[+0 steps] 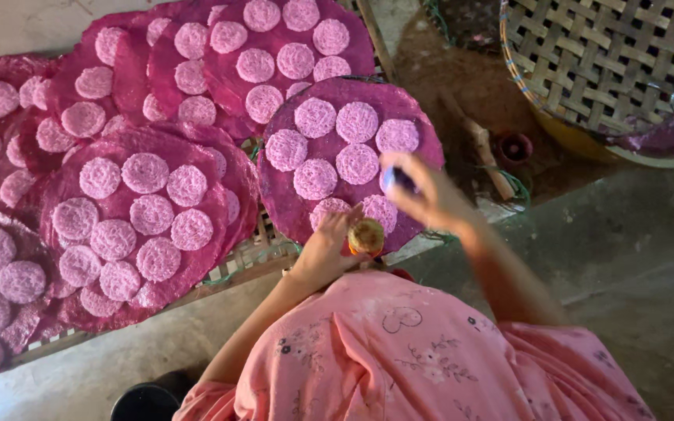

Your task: The person presses pink rice cake batter with a hand-held mold press onto round portions arranged on magenta fabric discs, refills the press from a large basin of batter, then lifts a steamer lid to check a tray of cakes steaming in a pot and stacks woven bamboo trays over the finished trays.

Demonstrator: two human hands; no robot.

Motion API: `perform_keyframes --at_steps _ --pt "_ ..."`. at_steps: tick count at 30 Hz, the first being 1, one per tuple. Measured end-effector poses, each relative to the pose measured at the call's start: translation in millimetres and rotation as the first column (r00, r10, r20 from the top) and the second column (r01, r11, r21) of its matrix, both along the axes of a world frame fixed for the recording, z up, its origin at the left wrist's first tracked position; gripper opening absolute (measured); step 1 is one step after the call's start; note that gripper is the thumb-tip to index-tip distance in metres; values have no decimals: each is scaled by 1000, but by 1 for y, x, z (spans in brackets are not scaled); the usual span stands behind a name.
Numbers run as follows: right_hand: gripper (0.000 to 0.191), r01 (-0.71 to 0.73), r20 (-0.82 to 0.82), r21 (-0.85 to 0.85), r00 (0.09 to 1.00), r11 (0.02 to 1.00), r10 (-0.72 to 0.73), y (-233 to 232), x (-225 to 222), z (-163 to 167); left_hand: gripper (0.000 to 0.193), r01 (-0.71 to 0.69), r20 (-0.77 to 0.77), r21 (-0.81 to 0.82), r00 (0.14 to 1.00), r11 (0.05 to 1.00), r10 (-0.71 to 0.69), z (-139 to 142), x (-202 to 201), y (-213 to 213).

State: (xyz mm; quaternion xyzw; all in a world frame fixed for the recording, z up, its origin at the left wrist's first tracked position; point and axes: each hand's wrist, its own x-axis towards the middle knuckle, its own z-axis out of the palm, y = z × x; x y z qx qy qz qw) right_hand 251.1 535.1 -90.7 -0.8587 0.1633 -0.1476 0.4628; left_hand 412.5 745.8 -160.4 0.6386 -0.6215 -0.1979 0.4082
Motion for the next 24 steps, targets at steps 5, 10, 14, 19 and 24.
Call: perform_keyframes --at_steps 5,10,14,19,24 --pt "70 -190 -33 -207 982 960 187 72 -13 -14 85 -59 178 128 983 990 36 -6 -3 0" --pt "71 -154 -71 -347 988 925 137 85 -19 -36 85 -89 170 185 984 979 57 -11 -1 7" --pt "69 133 129 -257 986 957 -103 51 -46 -37 78 -132 119 90 985 987 121 -1 7 5" --pt "67 645 235 -431 755 631 -612 -56 -103 -38 75 -358 170 112 926 927 337 9 29 7" --pt "98 563 57 -724 625 399 -778 -130 -124 -57 70 -536 265 53 821 842 506 -8 52 23"
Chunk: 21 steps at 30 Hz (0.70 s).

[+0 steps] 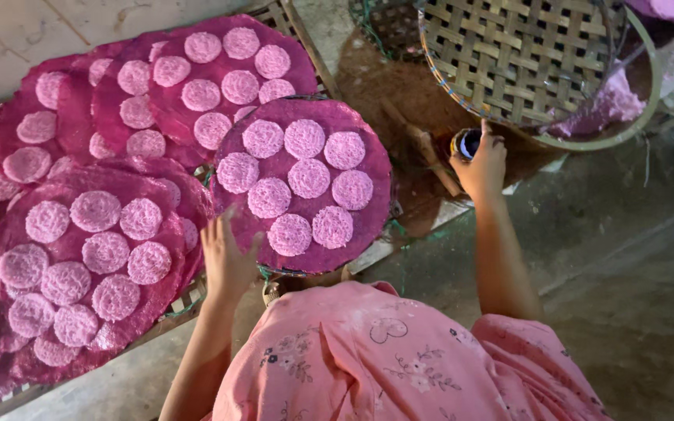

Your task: The person presses pink rice cake batter with a hand-held mold press onto round portions arranged on magenta fabric discs, refills the press from a large basin of batter, then lifts a steamer lid to check a tray of cakes steaming in a pot and stacks woven bamboo trays over the finished trays.

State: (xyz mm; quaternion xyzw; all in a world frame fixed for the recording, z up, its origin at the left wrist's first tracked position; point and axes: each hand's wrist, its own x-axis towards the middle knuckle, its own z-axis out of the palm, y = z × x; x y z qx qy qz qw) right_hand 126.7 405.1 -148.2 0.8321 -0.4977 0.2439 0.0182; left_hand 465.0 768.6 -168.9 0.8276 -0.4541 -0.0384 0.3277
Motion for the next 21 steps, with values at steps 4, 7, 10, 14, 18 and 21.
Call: perform_keyframes --at_steps 4,7,10,14,18,21 --pt "107 -21 -24 83 999 996 23 -13 9 5 73 -201 7 4 979 979 201 -21 19 12" --pt "96 -105 -32 -186 994 977 101 5 24 13 67 -204 -82 77 974 976 210 -32 27 13" --pt "63 -201 61 -257 973 945 224 42 49 14 55 -207 -166 98 961 973 221 -35 27 7" --pt "38 -389 64 -99 916 916 396 53 100 -1 47 -272 -178 78 943 959 282 -33 25 -7" --pt "20 -372 80 22 926 928 369 38 127 -28 40 -270 -113 35 956 962 272 -29 35 -20" --pt "11 -375 102 -16 922 927 375 37 131 -41 31 -184 99 -135 975 974 198 -22 40 -26"
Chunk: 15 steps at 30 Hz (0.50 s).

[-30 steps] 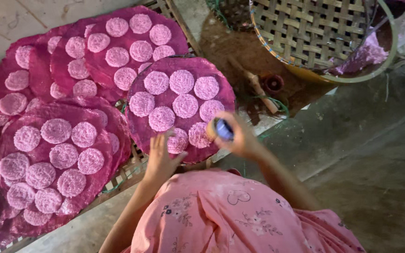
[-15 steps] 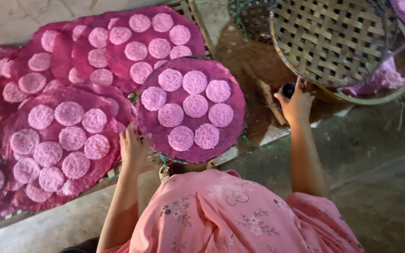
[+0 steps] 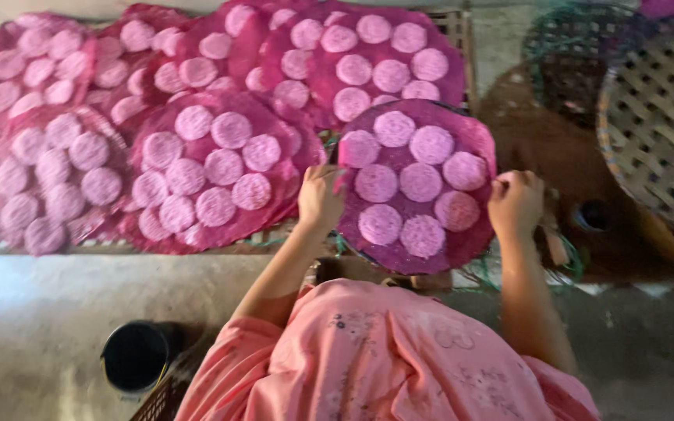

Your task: The person presses pink rice cake batter with a hand-held mold press onto round portions arranged on magenta fabric discs, refills the press from a large basin of batter, then lifts a steamer lid to check a tray of cakes steaming in a pot and stacks woven bamboo trays over the finished trays.

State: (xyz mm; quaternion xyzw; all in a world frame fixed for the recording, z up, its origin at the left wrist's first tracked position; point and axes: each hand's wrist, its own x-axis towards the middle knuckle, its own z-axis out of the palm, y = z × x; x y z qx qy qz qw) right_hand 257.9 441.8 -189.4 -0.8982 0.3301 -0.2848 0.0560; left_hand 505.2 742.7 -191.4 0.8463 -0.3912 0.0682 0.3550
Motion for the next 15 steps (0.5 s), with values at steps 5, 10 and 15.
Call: perform_keyframes --at_steps 5,10,15 --pt "11 -201 212 96 961 975 177 12 14 28 40 -11 -291 -260 954 966 -67 27 0 -5" --pt "11 -443 417 306 858 843 300 42 48 83 42 3 -345 -436 923 900 -170 73 46 32" --pt "19 -584 364 338 805 738 469 122 100 78 44 -130 -382 -123 921 984 74 114 153 130"
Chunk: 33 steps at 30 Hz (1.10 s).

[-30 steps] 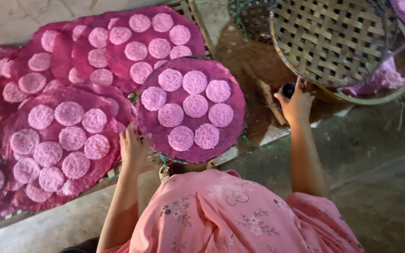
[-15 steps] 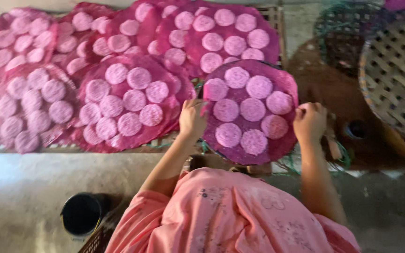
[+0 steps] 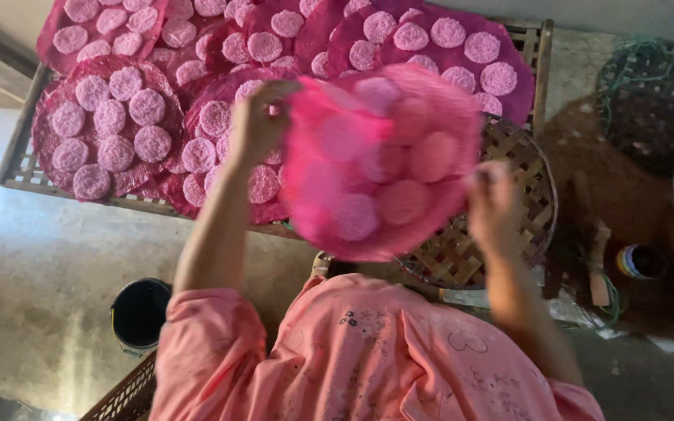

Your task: The person presses pink rice cake batter with a hand-held mold press onto round portions arranged on magenta fabric discs, refills the press from a large basin of batter, then lifts a steamer lid to check a tray of cakes steaming in a pot and stacks woven bamboo trays over the finished trays.

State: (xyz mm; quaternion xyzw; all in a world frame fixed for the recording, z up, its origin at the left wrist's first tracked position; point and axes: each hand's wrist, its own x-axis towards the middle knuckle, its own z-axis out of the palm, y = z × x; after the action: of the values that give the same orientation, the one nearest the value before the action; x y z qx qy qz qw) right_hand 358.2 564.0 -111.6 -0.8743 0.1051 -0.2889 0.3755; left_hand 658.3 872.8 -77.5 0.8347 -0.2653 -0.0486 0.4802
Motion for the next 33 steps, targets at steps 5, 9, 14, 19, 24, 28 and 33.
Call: perform_keyframes --at_steps 5,9,14,19,24,28,33 --pt "13 -147 -233 505 926 851 298 59 18 -55 38 -113 582 50 811 992 63 -11 61 91" --pt "9 35 -193 248 981 968 14 16 -39 -74 33 -230 329 -155 905 961 270 -66 30 97" --pt "25 491 -212 -217 820 844 -532 -69 -124 -79 19 181 -122 -40 975 983 -184 -140 -77 14" --pt "42 589 -412 -39 726 807 -550 -99 -145 -96 30 279 -414 3 874 960 -253 -170 -135 -67" --pt "43 589 -107 355 797 726 -594 -80 -130 -78 45 224 -265 -31 938 974 -224 -159 -146 -85" --pt "35 550 -90 722 677 420 -731 -91 -155 -28 56 259 -400 -112 872 959 -282 -113 -151 -96" --pt "43 322 303 847 364 424 -881 -182 -217 13 52 350 -273 -348 849 870 -451 -72 -138 -149"
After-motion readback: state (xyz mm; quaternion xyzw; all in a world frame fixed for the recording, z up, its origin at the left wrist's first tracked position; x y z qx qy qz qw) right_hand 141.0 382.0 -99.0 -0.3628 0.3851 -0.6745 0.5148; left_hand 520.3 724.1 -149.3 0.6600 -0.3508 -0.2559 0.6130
